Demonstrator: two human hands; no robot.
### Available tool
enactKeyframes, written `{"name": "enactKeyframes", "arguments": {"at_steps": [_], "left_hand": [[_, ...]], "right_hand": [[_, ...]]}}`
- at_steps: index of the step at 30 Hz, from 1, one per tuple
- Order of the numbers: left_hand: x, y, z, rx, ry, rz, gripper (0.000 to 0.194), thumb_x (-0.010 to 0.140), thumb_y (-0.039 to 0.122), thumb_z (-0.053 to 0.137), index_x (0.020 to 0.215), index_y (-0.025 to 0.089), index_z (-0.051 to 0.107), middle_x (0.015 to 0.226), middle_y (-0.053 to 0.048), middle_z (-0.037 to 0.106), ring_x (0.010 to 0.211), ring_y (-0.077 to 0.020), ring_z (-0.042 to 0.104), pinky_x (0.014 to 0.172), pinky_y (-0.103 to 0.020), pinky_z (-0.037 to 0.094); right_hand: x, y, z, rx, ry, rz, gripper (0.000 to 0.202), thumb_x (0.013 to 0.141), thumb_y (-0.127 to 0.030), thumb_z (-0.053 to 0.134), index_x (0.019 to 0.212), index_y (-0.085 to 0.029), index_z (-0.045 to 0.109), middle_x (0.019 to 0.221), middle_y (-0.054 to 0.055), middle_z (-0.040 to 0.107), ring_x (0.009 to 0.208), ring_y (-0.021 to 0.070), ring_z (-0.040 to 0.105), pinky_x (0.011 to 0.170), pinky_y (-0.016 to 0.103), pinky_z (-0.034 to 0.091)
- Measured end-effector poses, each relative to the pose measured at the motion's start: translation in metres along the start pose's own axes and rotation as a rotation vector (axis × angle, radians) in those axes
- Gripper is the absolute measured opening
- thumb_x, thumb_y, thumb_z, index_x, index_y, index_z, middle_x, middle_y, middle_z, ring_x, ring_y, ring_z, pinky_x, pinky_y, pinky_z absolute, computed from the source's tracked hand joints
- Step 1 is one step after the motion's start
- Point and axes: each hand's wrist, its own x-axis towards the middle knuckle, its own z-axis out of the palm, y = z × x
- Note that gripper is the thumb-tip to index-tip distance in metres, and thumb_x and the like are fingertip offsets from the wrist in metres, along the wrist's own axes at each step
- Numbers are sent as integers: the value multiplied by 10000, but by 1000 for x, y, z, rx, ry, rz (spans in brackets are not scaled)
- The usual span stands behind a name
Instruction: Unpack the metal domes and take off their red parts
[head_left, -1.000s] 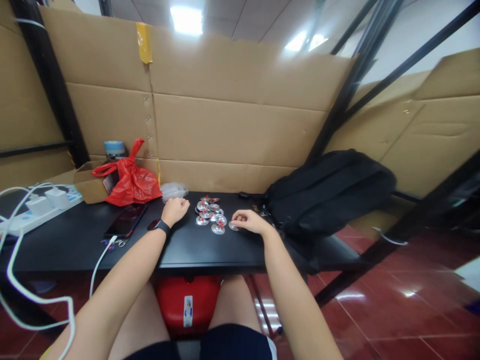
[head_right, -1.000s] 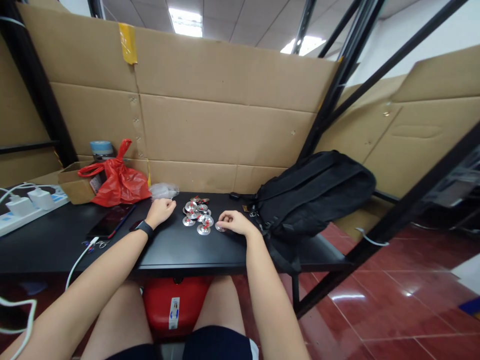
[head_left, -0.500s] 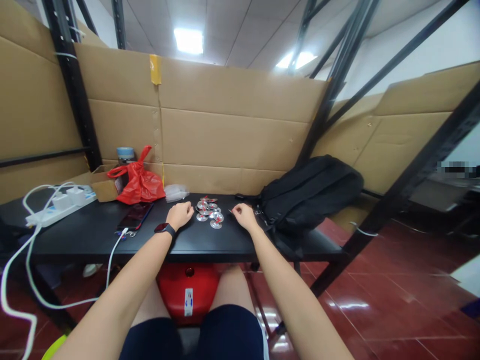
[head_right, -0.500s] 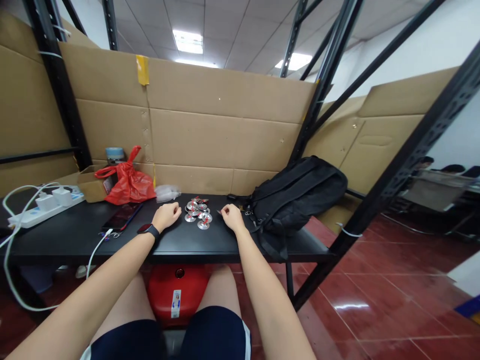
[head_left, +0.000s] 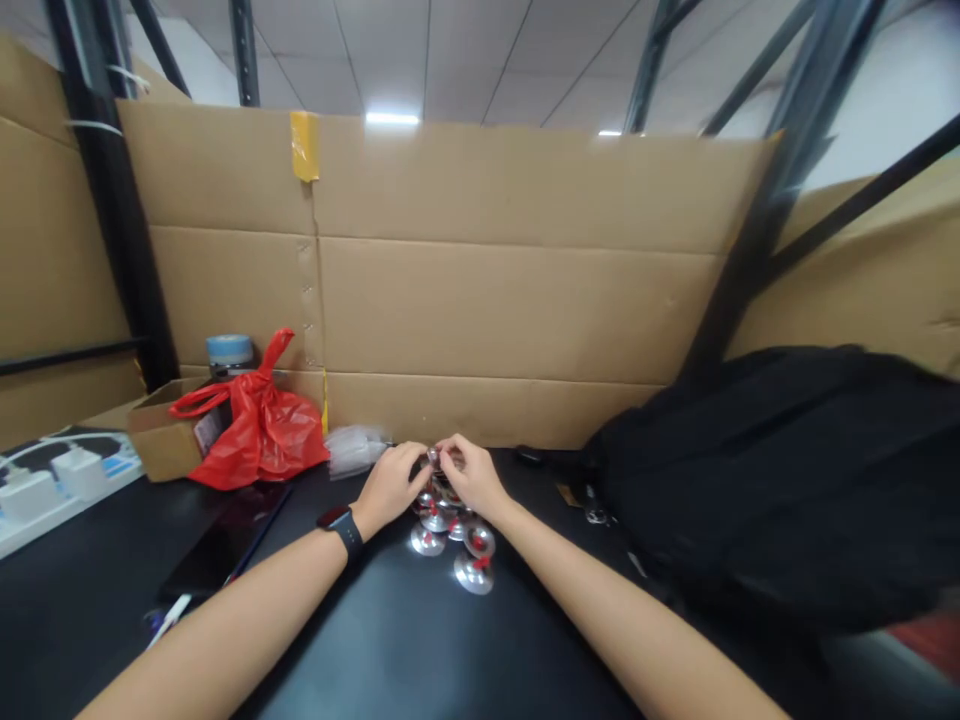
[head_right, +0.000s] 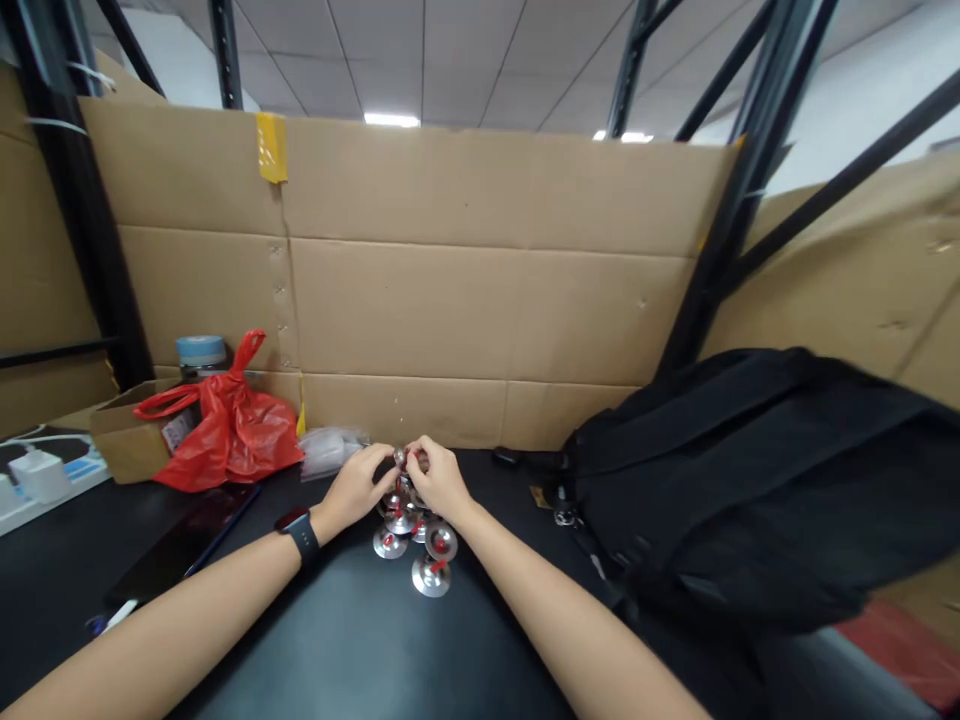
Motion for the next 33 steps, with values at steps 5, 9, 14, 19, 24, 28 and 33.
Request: {"name": "enactKeyframes", "arguments": {"at_steps": [5,9,14,19,24,28,33], "left_hand": [[-2,11,-4,-99,112,-33,150,969,240,529,1089,204,612,1061,-68,694,997,-207,645,903,-348,493],[0,17,-4,-178,129,-74,107,963,225,534,983,198,635,973,-50,704,903,-186,660,835,-308,507],[1,16,0,-177,115,-80,85,937,201,543,907,184,621,871,-32,673,801,-170,627,767,-293,492],[3,12,2,-123,96,-84,106,947,225,509,893,180,588,839,-23,630,776,-161,588,752,-285,473],[2,-17,2,64,27,-182,173,944,279,493,843,178,592,820,-40,643,767,-181,586,735,-303,471],[-1,-37,4,235,-121,-256,127,854,216,556,755,174,624,786,-59,671,730,-198,594,732,-327,476],[0,-31,5,121,-160,-169,165,883,204,510,943,178,662,934,-62,696,886,-215,627,843,-360,483]], "right_hand": [[-18,-19,3,-36,15,-116,77,882,-242,545,820,-208,576,890,46,693,766,171,653,759,301,535],[-20,-19,5,116,58,-28,108,901,-307,566,859,-209,584,1039,81,691,896,193,688,836,324,567],[-20,-14,3,214,18,4,206,835,-389,672,856,-207,577,1036,76,683,883,192,692,822,329,582],[-14,-12,-3,150,5,-15,284,769,-380,730,930,-219,560,1030,60,676,870,179,681,763,300,575],[1,21,-41,-235,70,55,225,760,-323,680,920,-208,571,866,26,684,762,170,658,674,285,523],[2,61,-82,-637,-183,148,157,660,-232,738,754,-195,617,727,13,674,660,167,609,649,287,474],[0,81,-101,-665,-358,130,170,723,-356,741,755,-204,670,722,13,696,631,161,615,598,273,452]]}}
